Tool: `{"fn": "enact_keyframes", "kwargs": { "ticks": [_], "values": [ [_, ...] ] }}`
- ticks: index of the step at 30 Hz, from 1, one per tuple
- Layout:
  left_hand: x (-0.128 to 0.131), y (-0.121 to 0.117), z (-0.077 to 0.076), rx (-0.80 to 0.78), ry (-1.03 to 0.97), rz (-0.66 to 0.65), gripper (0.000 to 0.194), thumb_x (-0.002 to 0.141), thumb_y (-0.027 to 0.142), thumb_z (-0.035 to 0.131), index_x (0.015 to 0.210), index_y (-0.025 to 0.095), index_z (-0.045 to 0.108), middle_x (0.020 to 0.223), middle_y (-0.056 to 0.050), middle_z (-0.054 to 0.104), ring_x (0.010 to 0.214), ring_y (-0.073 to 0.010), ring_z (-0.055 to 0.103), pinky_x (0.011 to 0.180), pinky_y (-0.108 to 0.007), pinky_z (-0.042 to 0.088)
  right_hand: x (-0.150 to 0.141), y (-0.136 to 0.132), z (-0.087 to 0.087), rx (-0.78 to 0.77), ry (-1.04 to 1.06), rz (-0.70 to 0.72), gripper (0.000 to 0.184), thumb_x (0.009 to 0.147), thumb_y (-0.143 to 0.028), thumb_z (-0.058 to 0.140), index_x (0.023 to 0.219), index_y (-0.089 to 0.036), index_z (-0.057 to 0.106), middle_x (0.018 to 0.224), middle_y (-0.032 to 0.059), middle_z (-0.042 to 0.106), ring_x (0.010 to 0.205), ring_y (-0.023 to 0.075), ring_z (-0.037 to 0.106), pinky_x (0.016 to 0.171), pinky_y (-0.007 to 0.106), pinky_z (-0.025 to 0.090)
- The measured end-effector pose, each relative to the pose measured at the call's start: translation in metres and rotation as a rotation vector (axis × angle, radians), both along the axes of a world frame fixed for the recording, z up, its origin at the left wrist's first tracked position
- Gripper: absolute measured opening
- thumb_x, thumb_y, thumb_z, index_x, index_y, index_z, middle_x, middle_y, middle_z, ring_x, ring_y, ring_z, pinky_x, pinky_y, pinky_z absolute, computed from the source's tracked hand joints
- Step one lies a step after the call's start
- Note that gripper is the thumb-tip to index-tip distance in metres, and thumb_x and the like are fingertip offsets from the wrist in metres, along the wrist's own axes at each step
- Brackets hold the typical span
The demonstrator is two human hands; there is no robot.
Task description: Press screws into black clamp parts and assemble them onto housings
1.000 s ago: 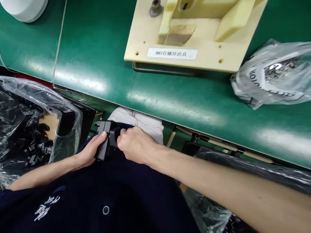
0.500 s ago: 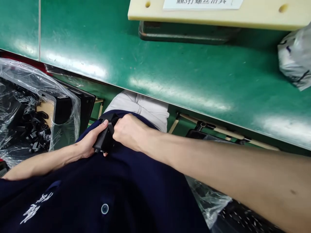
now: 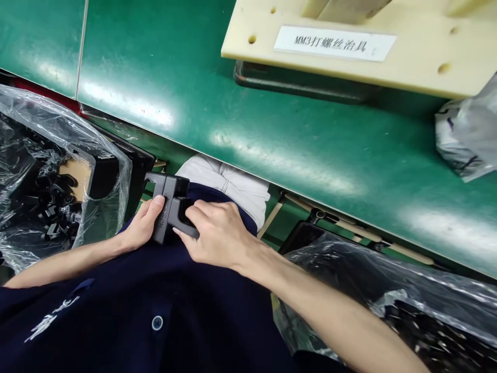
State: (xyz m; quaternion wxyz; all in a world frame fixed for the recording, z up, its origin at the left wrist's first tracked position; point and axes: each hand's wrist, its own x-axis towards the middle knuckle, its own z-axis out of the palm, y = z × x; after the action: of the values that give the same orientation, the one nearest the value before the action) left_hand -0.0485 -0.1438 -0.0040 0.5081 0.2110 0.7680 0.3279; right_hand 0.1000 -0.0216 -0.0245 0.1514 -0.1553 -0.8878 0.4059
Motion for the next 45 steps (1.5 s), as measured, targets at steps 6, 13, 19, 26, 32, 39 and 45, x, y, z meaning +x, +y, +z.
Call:
{"fn": "enact_keyframes", "kwargs": {
  "ticks": [6, 13, 19, 26, 32, 39, 45],
  "values": [
    [0.001, -0.008, 0.007, -0.018, -0.068, 0.032, 0.058, 0.089, 0.063, 0.044, 0.106, 0.013, 0.067, 0.089, -0.006, 0.071, 0.086, -0.0218, 0.065, 0.080, -0.031, 0.054, -0.011, 0.017, -0.007, -0.213, -0.027, -0.097, 0.020, 0.078, -0.033, 0.070, 0.084, -0.016, 0.063, 0.074, 0.0038, 0.067, 0.063, 0.0173, 0.061, 0.058, 0.028, 0.045],
    [-0.003, 0.028, 0.011, 0.323, 0.166, 0.135, 0.057, 0.087, 0.064, 0.047, 0.106, 0.014, 0.066, 0.099, -0.009, 0.072, 0.095, -0.0237, 0.066, 0.087, -0.033, 0.053, 0.001, -0.006, -0.006, -0.984, 0.065, -0.289, 0.050, 0.084, -0.053, 0.063, 0.119, -0.019, 0.050, 0.098, 0.0076, 0.065, 0.067, 0.0148, 0.061, 0.058, 0.028, 0.051],
    [0.020, 0.070, 0.012, 0.474, 0.142, 0.117, 0.049, 0.086, 0.061, 0.051, 0.101, 0.015, 0.061, 0.093, -0.007, 0.071, 0.083, -0.0200, 0.066, 0.076, -0.030, 0.053, -0.008, -0.031, 0.010, -1.066, 0.284, -0.468, 0.053, 0.083, -0.051, 0.066, 0.124, -0.021, 0.050, 0.107, 0.0080, 0.066, 0.094, 0.0214, 0.064, 0.082, 0.034, 0.055],
    [0.045, 0.111, 0.026, 0.517, -0.194, 0.093, 0.032, 0.083, 0.042, 0.065, 0.105, 0.020, 0.058, 0.099, -0.004, 0.071, 0.088, -0.0178, 0.067, 0.077, -0.026, 0.054, 0.019, -0.005, 0.030, -0.932, 0.407, -0.761, 0.046, 0.075, -0.044, 0.075, 0.111, -0.022, 0.057, 0.106, 0.0072, 0.067, 0.097, 0.0223, 0.065, 0.085, 0.035, 0.055],
    [0.054, 0.132, 0.034, 0.525, -0.342, 0.053, 0.035, 0.080, 0.039, 0.070, 0.108, 0.019, 0.060, 0.103, -0.007, 0.072, 0.095, -0.0197, 0.068, 0.082, -0.028, 0.054, 0.031, 0.009, 0.037, -0.956, 0.443, -0.791, 0.046, 0.074, -0.041, 0.076, 0.111, -0.023, 0.058, 0.111, 0.0072, 0.067, 0.103, 0.0235, 0.064, 0.093, 0.039, 0.052],
    [0.060, 0.138, 0.041, 0.570, -0.362, 0.000, 0.042, 0.080, 0.040, 0.071, 0.112, 0.015, 0.058, 0.099, -0.009, 0.072, 0.089, -0.0192, 0.068, 0.081, -0.029, 0.054, 0.031, 0.007, 0.033, -0.994, 0.549, -0.853, 0.049, 0.068, -0.041, 0.079, 0.110, -0.024, 0.061, 0.109, 0.0055, 0.068, 0.102, 0.0243, 0.065, 0.092, 0.039, 0.053],
    [0.029, 0.126, 0.019, 0.675, -0.125, -0.140, 0.043, 0.090, 0.043, 0.055, 0.126, 0.018, 0.053, 0.119, -0.013, 0.066, 0.104, -0.0224, 0.065, 0.088, -0.036, 0.053, 0.085, 0.073, 0.054, -0.731, 0.629, -1.118, 0.042, 0.064, -0.044, 0.080, 0.096, -0.022, 0.064, 0.093, 0.0055, 0.068, 0.081, 0.0217, 0.063, 0.073, 0.038, 0.055]
  ]
}}
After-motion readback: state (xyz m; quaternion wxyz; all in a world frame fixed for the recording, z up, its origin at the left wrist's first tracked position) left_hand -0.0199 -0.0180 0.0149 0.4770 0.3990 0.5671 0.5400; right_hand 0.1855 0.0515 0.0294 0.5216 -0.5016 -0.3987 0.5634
